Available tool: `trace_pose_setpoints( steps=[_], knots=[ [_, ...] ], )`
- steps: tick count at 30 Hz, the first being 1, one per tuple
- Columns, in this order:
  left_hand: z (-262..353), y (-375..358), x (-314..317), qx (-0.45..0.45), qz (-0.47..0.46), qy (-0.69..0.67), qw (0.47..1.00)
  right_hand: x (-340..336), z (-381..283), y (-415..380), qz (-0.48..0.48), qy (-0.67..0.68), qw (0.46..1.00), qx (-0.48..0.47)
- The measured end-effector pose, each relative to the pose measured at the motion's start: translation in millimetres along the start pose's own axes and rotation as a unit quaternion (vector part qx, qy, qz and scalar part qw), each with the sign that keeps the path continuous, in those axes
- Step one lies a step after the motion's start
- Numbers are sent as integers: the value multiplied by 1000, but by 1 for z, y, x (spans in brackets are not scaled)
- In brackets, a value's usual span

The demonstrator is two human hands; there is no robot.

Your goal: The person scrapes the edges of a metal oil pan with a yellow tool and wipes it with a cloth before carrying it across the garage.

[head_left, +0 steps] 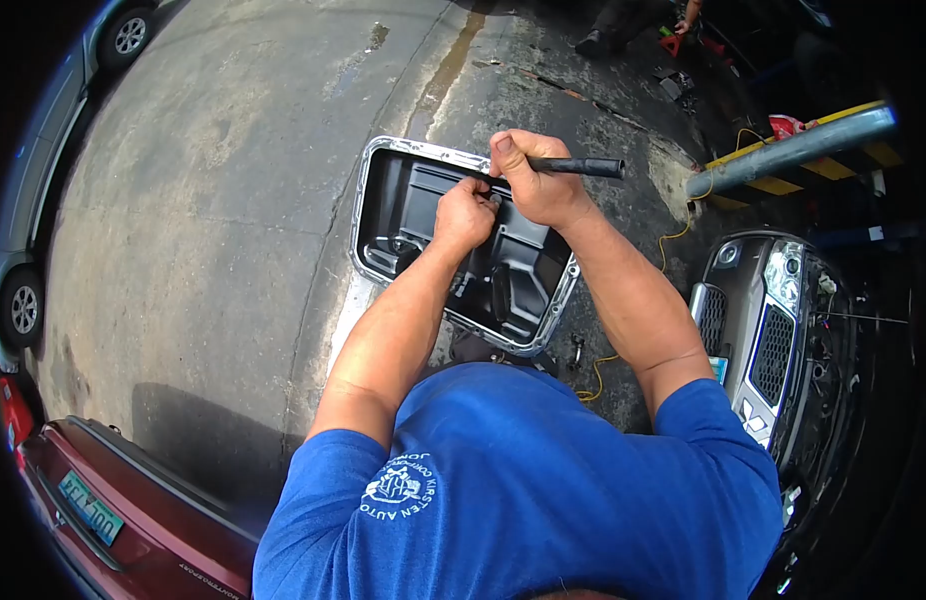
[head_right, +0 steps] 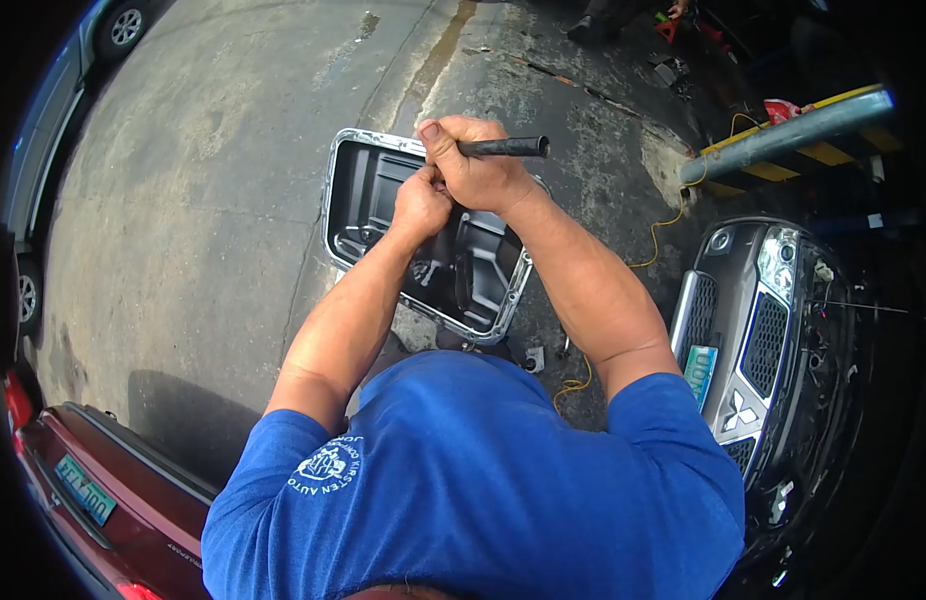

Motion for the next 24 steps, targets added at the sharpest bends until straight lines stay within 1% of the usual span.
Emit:
trace_pose_setpoints(
  steps=[1, 4, 7, 8, 12, 16, 19, 23, 24],
  knots=[
    [-2, 2, 4, -10, -25, -30, 999, -4, -1, 1, -4, 1, 1000, 17],
    [-17, 17, 11, -37, -94, -119, 988, -12, 5, 9, 6, -17, 1000, 23],
    [-26, 18, 18, -99, -143, -284, 943, -17, 6, 13, 6, -26, 999, 38],
    [-27, 16, 21, -111, -165, -290, 936, -19, 7, 13, 4, -32, 999, 41],
    [-12, 1, 28, -58, -203, -251, 945, -22, 14, 13, -20, -52, 997, 60],
    [-3, -7, 42, -41, -250, -185, 950, -24, 18, 7, -8, -66, 997, 49],
    [-2, -11, 54, 4, -275, -183, 944, -27, 21, 1, -3, -73, 996, 44],
    [15, -18, 56, -27, -285, -97, 953, -30, 21, -3, -8, -82, 995, 55],
    [17, -18, 58, -25, -276, -86, 957, -30, 20, -4, -10, -83, 995, 58]
  ],
)
Point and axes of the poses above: each hand's wrist, its own y-axis towards the middle knuckle, its own x-axis out of the palm, z = x × y, the point moved 1 cm from there along y, towards the middle knuckle, and after that the axes turned 7 degrees about -x, right-handed, at the moved point
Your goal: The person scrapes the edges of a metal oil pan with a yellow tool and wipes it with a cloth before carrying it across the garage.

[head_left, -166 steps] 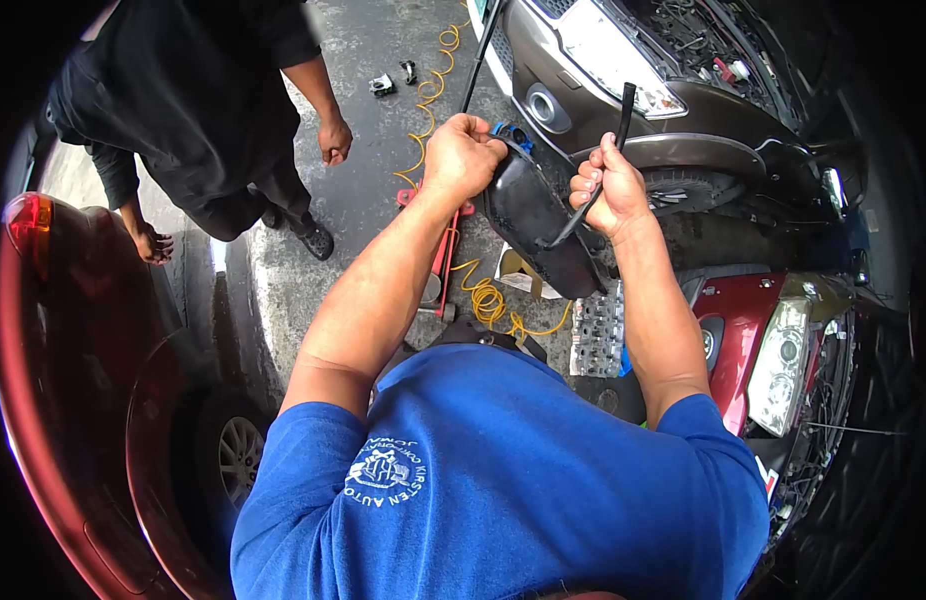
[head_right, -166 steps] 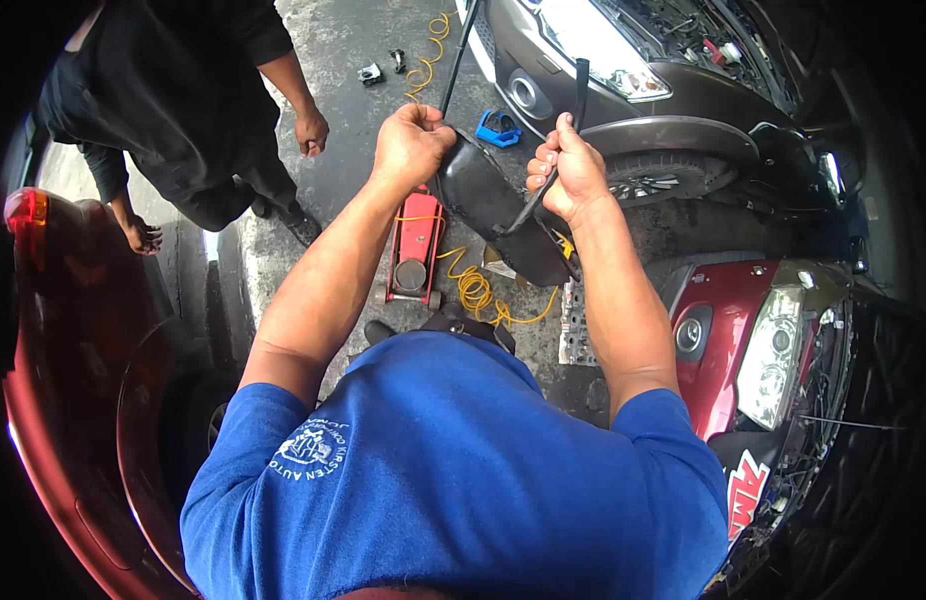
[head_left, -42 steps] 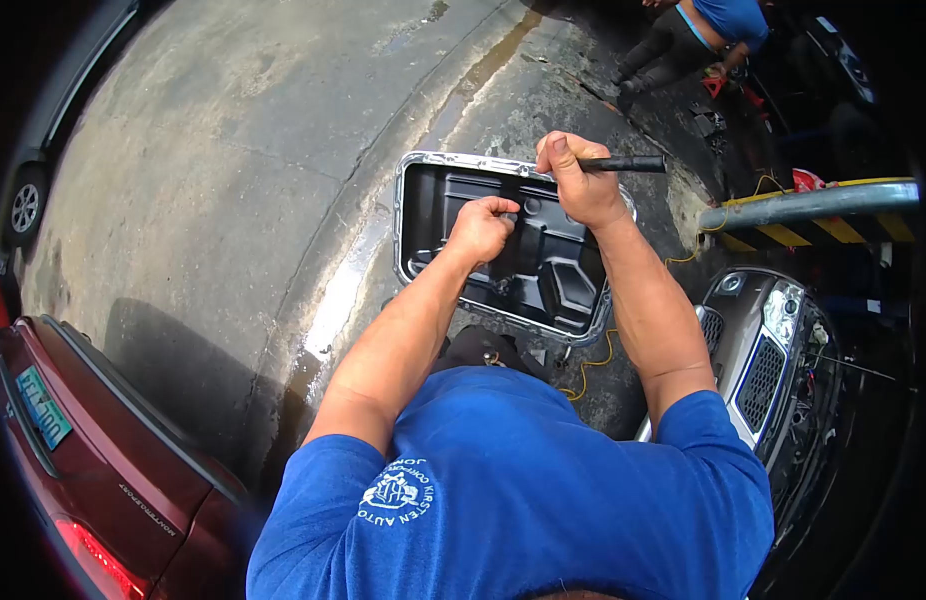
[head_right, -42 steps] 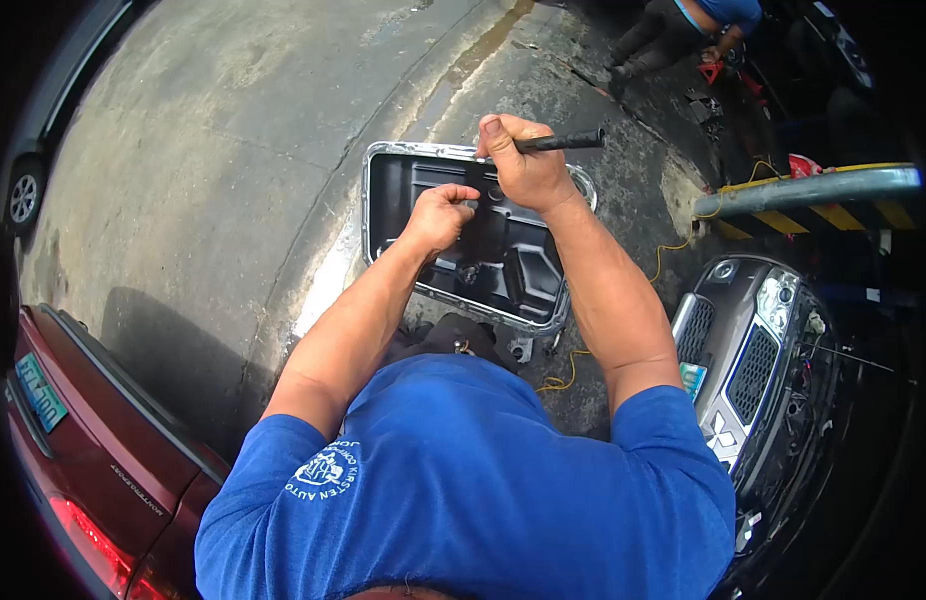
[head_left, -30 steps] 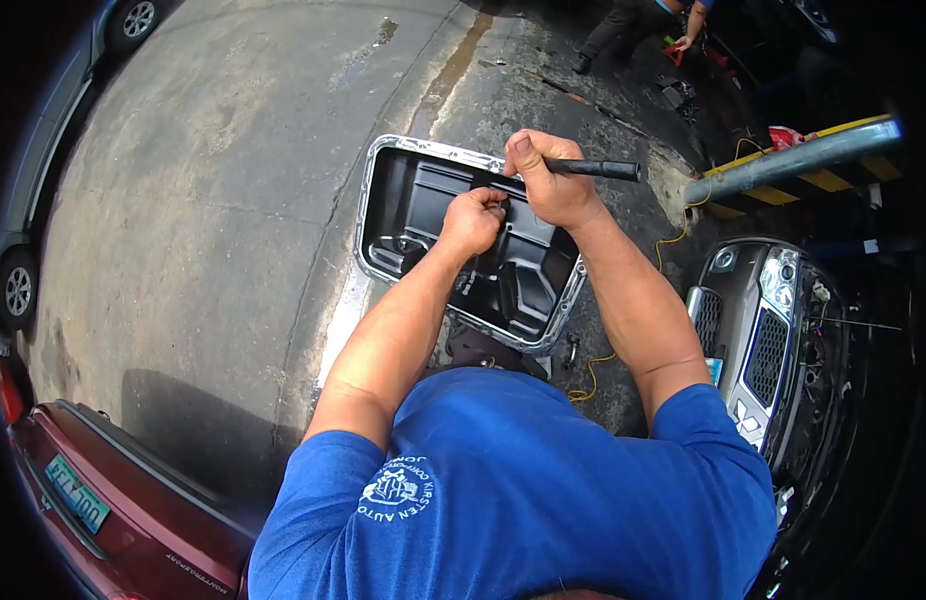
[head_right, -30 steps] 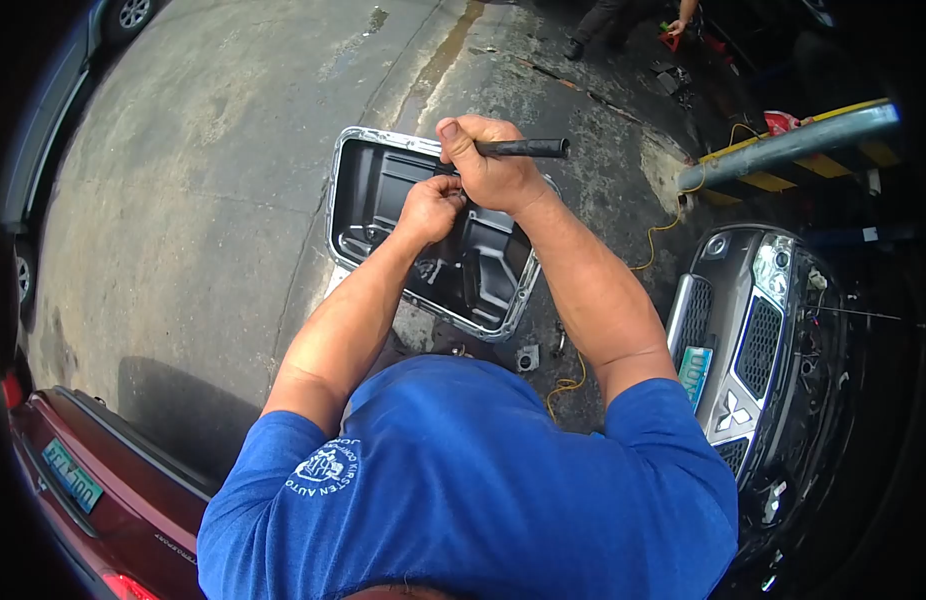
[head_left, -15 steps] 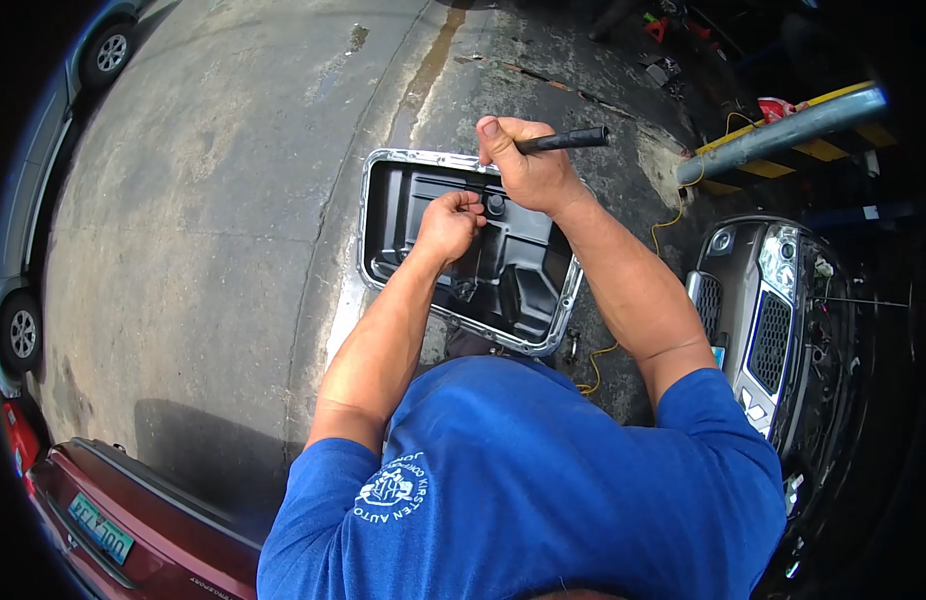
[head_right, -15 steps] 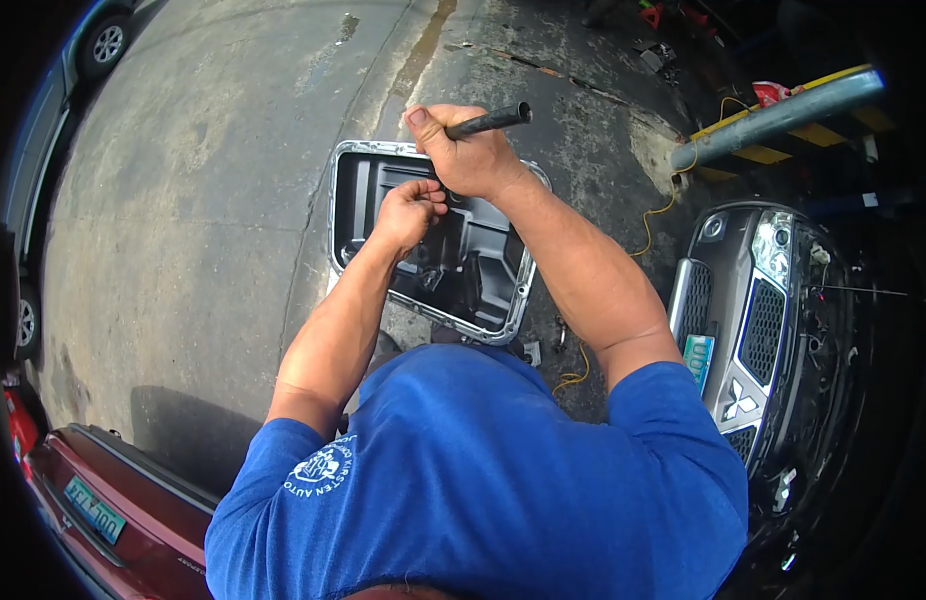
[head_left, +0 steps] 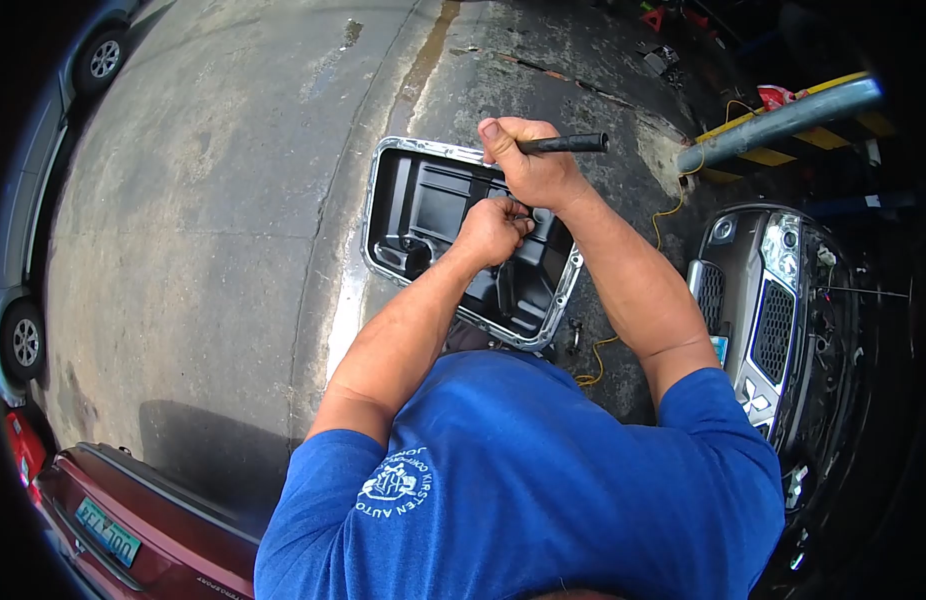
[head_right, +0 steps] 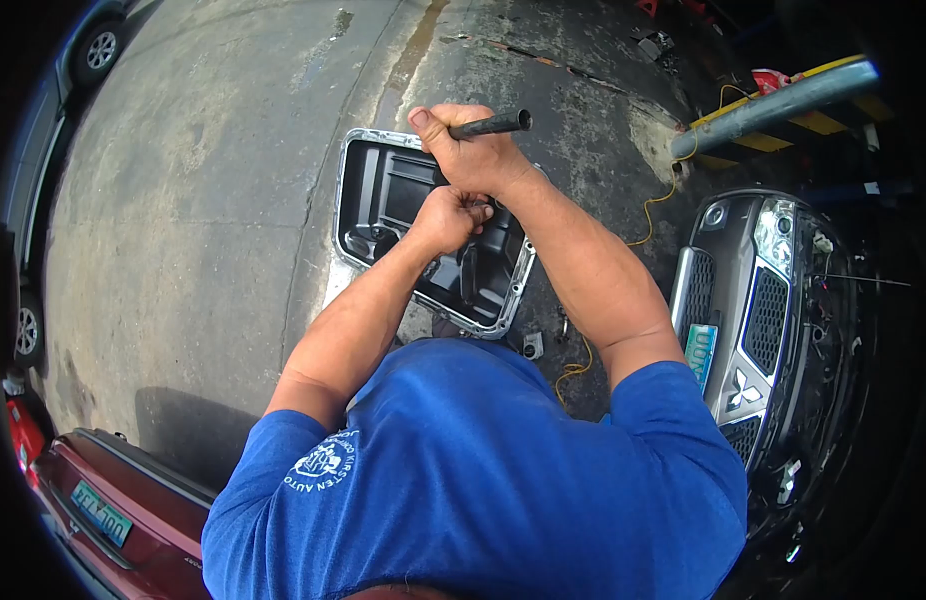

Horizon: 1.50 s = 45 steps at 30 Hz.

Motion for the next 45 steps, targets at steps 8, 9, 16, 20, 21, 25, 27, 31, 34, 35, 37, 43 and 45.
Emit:
trace_pose_setpoints(
  steps=[8, 9, 16, 20, 21, 25, 27, 31, 34, 35, 37, 43, 45],
  knots=[
    [-8, 10, 5, -3, 11, 11, 1000, 2, 1, -4, 21, 16, 1000, -1],
    [-8, 8, 5, -15, 2, 5, 1000, 4, 0, -5, 24, 21, 999, -1],
    [-21, 23, 14, 73, 70, 121, 987, 6, -10, -8, 14, 18, 1000, 9],
    [-8, 8, 11, 75, 98, 126, 984, 4, -9, -9, 16, 26, 1000, 2],
    [-10, 5, 10, 71, 94, 117, 986, 4, -7, -9, 17, 29, 999, 0],
    [-25, -14, -1, 38, 214, 106, 970, -2, -7, -11, 31, 36, 999, -3],
    [-23, -25, -8, -10, 241, 102, 965, -9, -15, -12, 26, 40, 999, 9],
    [-31, -20, -8, 118, 246, 174, 946, -9, -10, -14, 23, 36, 999, -6],
    [-30, -10, -6, 159, 222, 238, 932, -7, -11, -15, 24, 36, 999, 11],
    [-29, -7, -5, 157, 205, 258, 931, -8, -11, -16, 29, 39, 999, 8],
    [-29, -6, -1, 165, 222, 252, 927, -10, -10, -19, 40, 45, 998, 2],
    [-32, -7, 3, 188, 244, 250, 918, -12, -6, -20, 44, 43, 998, 8],
    [-34, -8, 4, 197, 245, 260, 913, -12, -6, -20, 47, 42, 998, 17]
  ],
)
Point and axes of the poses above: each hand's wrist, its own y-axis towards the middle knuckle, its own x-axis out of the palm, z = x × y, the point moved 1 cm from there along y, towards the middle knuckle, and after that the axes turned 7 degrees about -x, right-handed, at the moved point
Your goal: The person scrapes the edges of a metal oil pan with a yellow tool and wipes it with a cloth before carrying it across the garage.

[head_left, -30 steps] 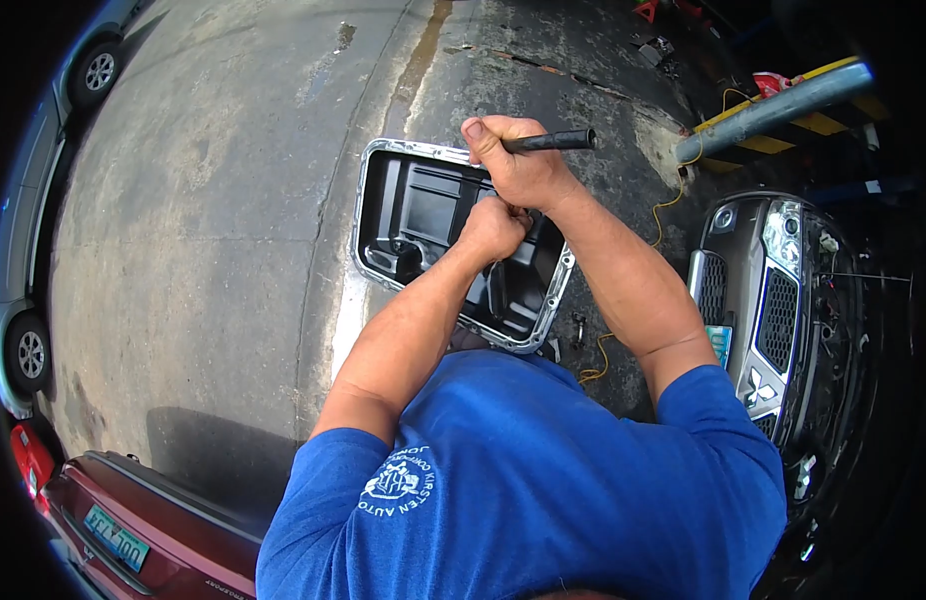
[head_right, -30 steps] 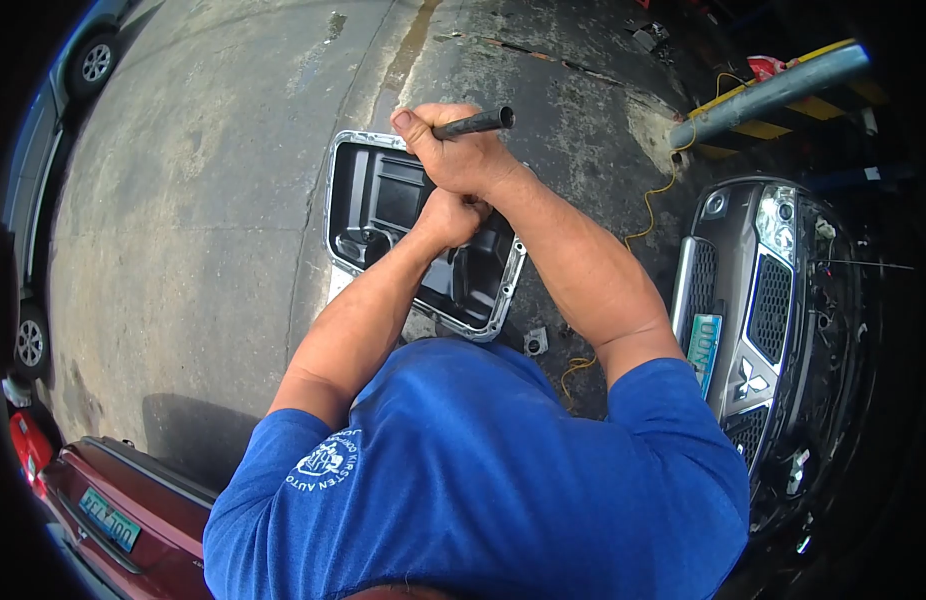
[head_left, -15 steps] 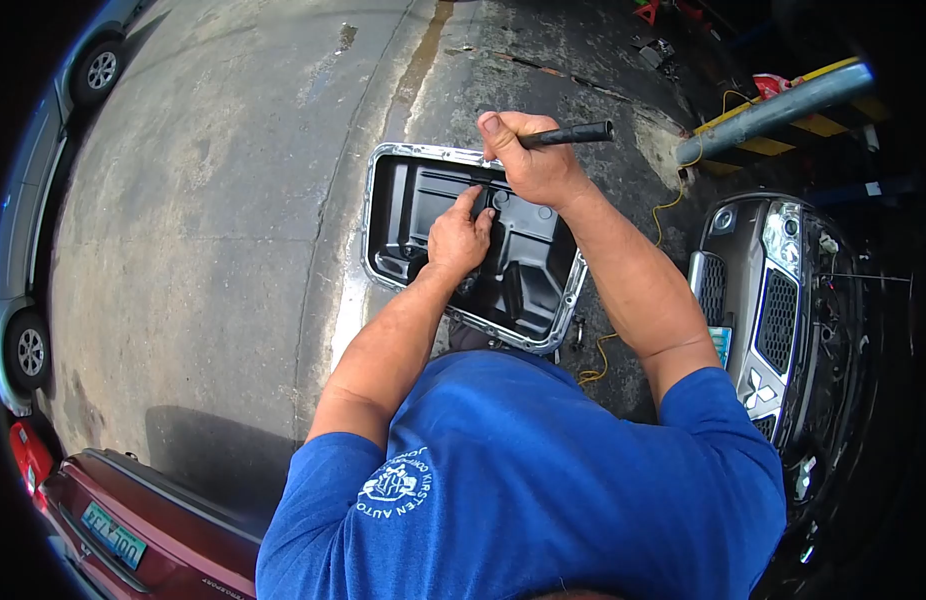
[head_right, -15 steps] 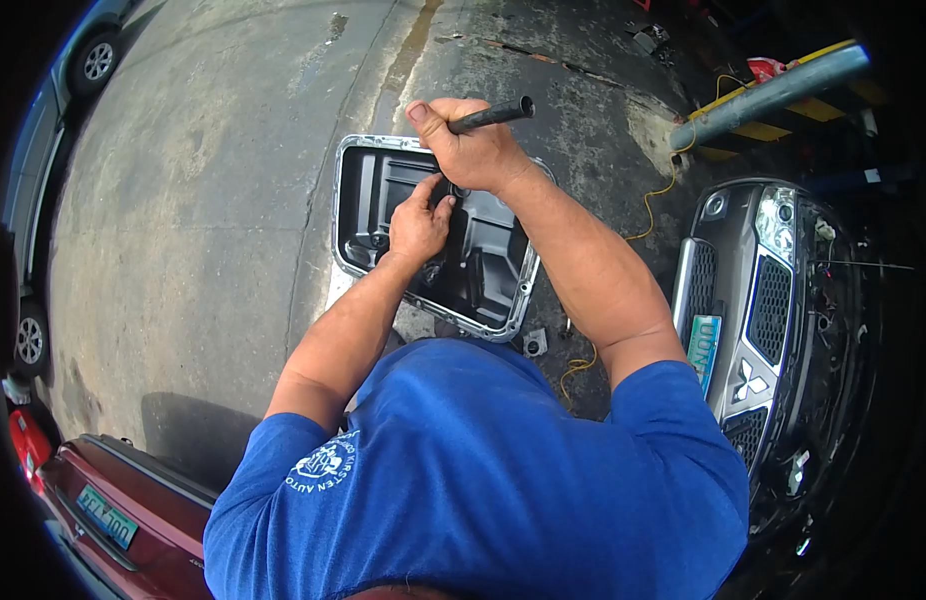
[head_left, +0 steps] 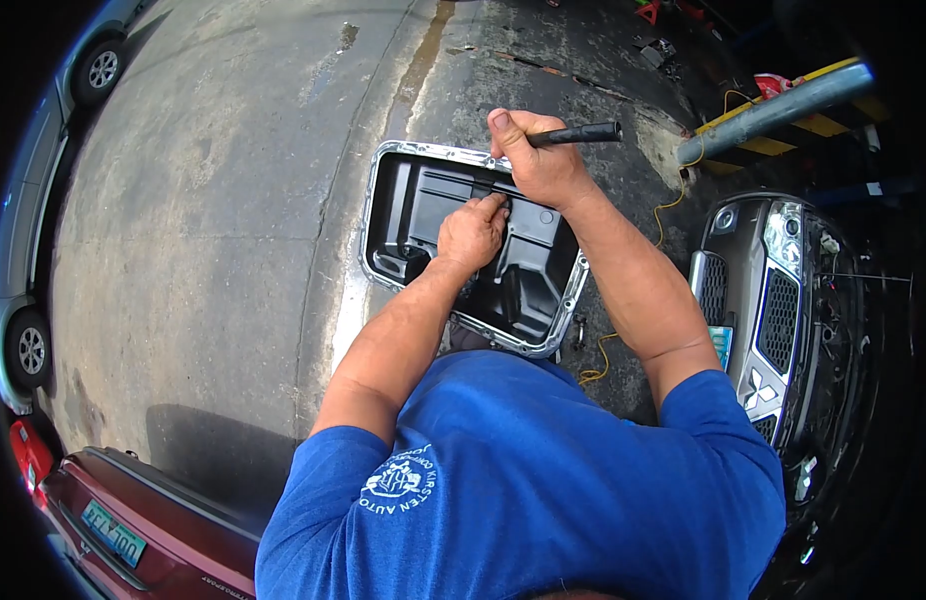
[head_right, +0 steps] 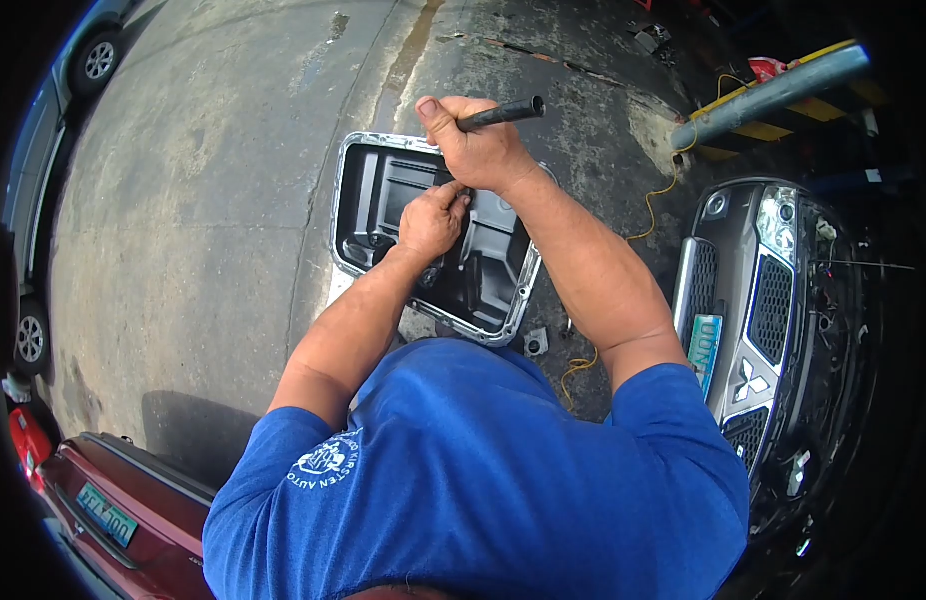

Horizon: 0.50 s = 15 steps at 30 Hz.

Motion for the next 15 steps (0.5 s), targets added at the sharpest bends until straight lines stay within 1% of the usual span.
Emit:
trace_pose_setpoints(
  steps=[3, 6, 8, 9, 10, 12, 14, 15],
  knots=[
    [2, -4, -5, -23, -30, -10, 999, 2, 1, 0, 1, 1, 1000, -6],
    [-9, -3, -12, -97, -26, -61, 993, 0, 2, -1, 7, -1, 1000, -13],
    [-36, -1, -31, -133, -35, -58, 989, -3, 2, -2, 17, -5, 1000, -10],
    [-63, 2, -35, -165, -33, -38, 985, -5, 10, -2, 25, -12, 1000, -13],
    [-71, 1, -51, -219, -44, -11, 975, -7, 13, -4, 29, -6, 1000, -6],
    [-97, 0, -69, -282, -66, -10, 957, -8, 15, -5, 32, 7, 999, 3],
    [-110, -7, -72, -196, -90, 29, 976, -8, 17, -3, 39, 6, 999, 4],
    [-107, -11, -77, -153, -103, 48, 982, -8, 17, -3, 44, -2, 999, 5]
  ],
)
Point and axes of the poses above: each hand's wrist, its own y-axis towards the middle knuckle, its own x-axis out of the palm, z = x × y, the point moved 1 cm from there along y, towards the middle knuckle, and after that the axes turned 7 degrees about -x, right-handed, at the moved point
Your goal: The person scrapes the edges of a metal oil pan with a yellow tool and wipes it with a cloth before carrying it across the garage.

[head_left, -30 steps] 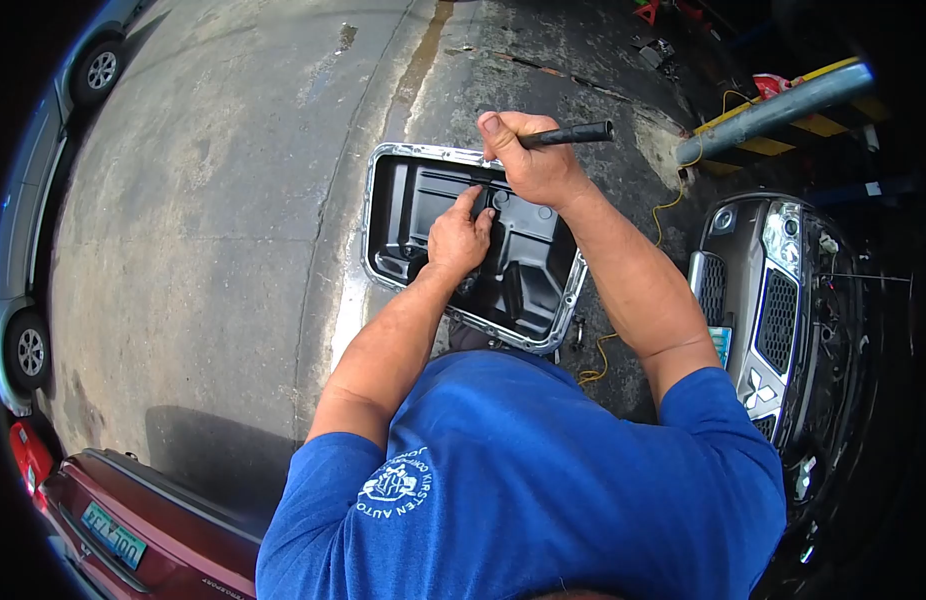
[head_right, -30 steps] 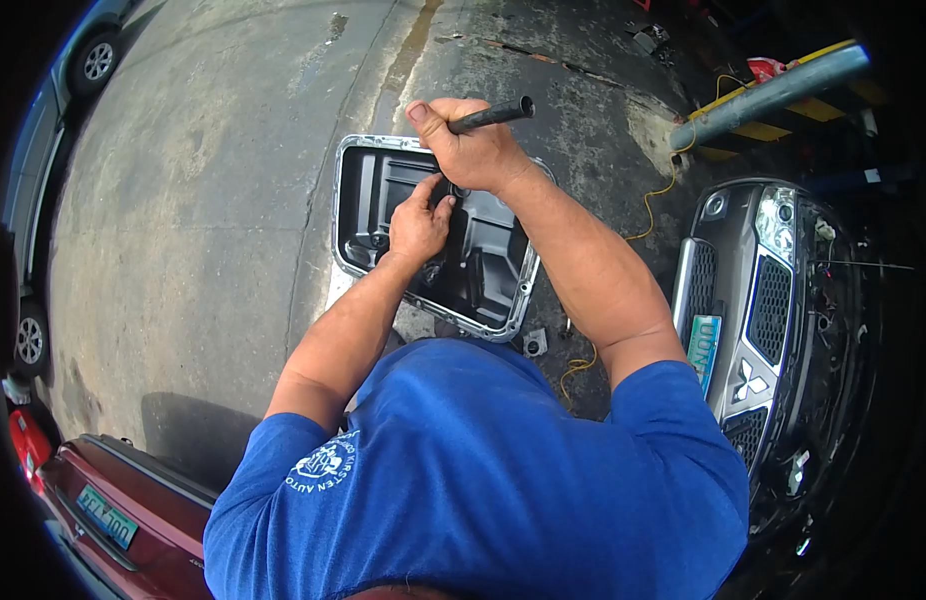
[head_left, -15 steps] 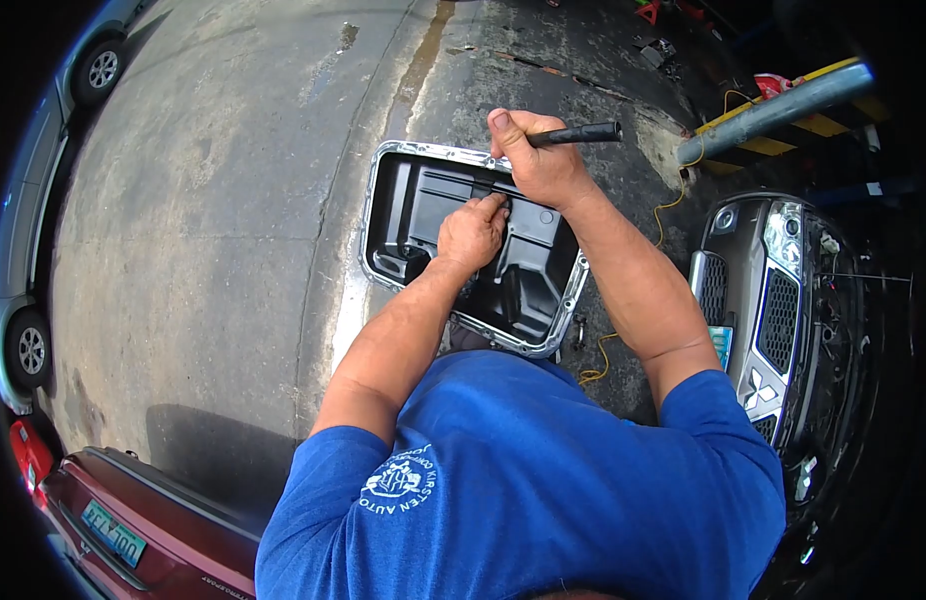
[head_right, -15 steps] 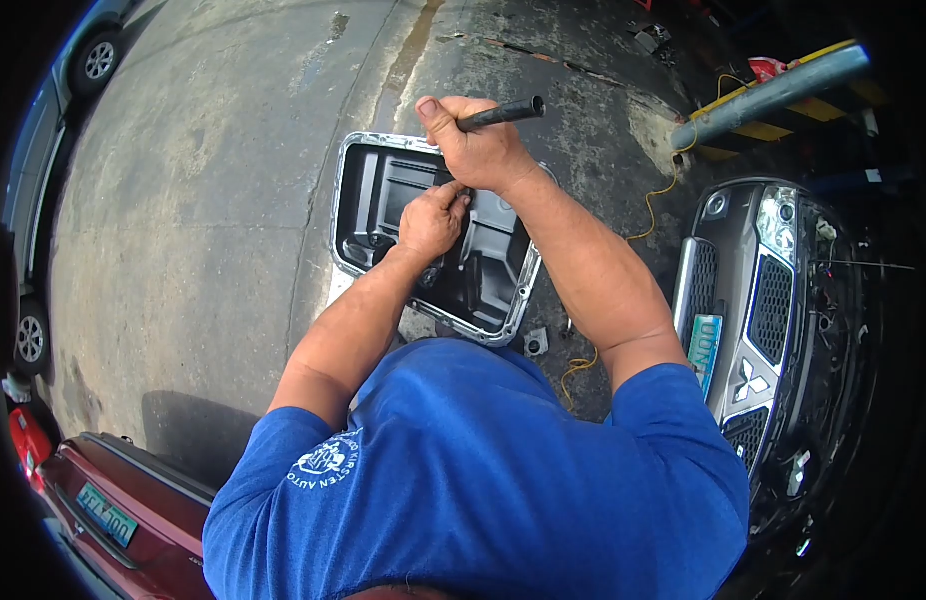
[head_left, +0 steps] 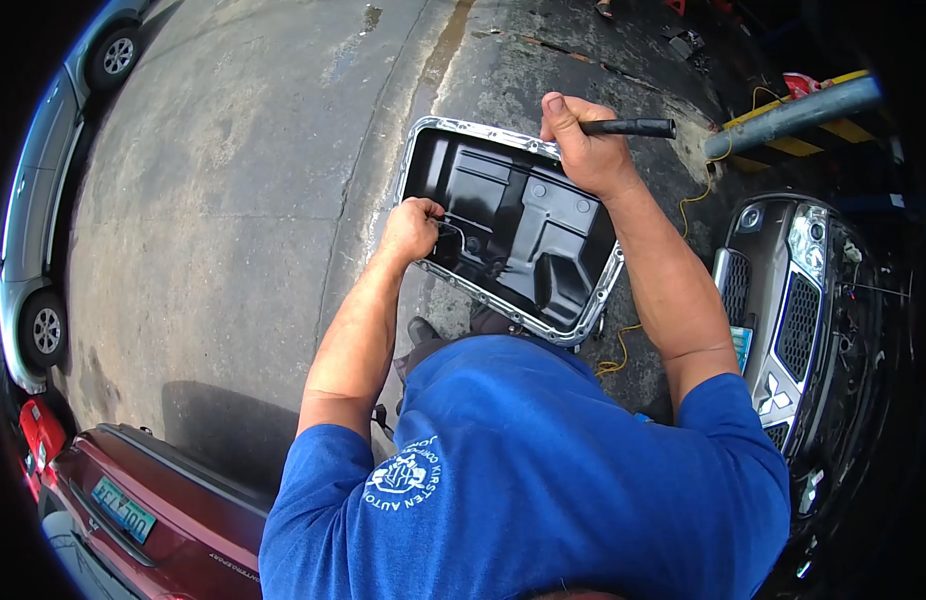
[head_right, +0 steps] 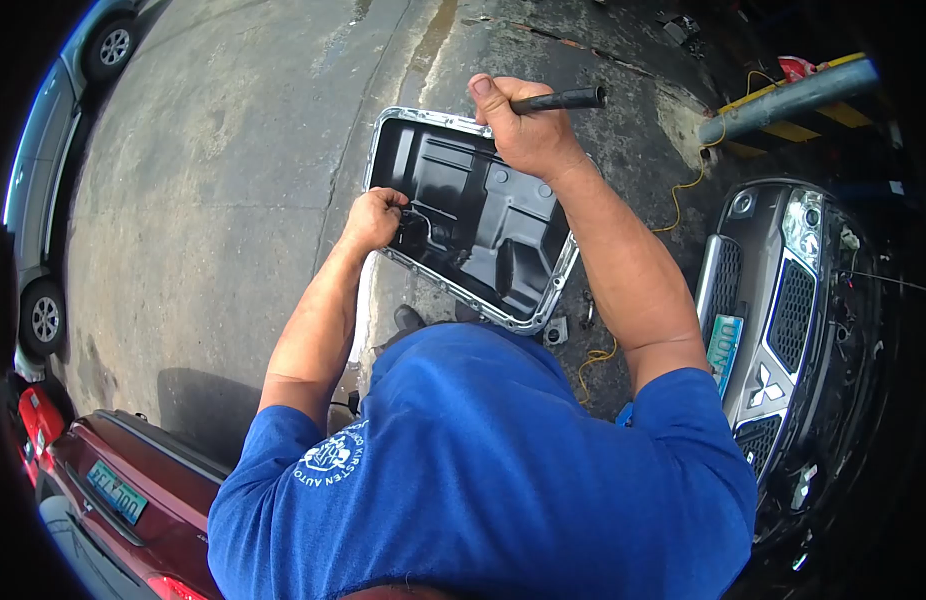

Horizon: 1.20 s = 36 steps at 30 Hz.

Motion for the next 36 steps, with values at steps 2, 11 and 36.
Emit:
trace_pose_setpoints(
  steps=[2, 11, 36],
  knots=[
    [9, -8, 2, 51, -84, -30, 995, 0, -2, 1, -1, -8, 1000, 3],
    [24, -1, 31, 151, -156, 120, 969, 1, -3, 3, 4, 11, 1000, -10],
    [13, -6, 23, 194, -88, 86, 973, 9, -9, 14, -11, -37, 998, 40]
  ],
)
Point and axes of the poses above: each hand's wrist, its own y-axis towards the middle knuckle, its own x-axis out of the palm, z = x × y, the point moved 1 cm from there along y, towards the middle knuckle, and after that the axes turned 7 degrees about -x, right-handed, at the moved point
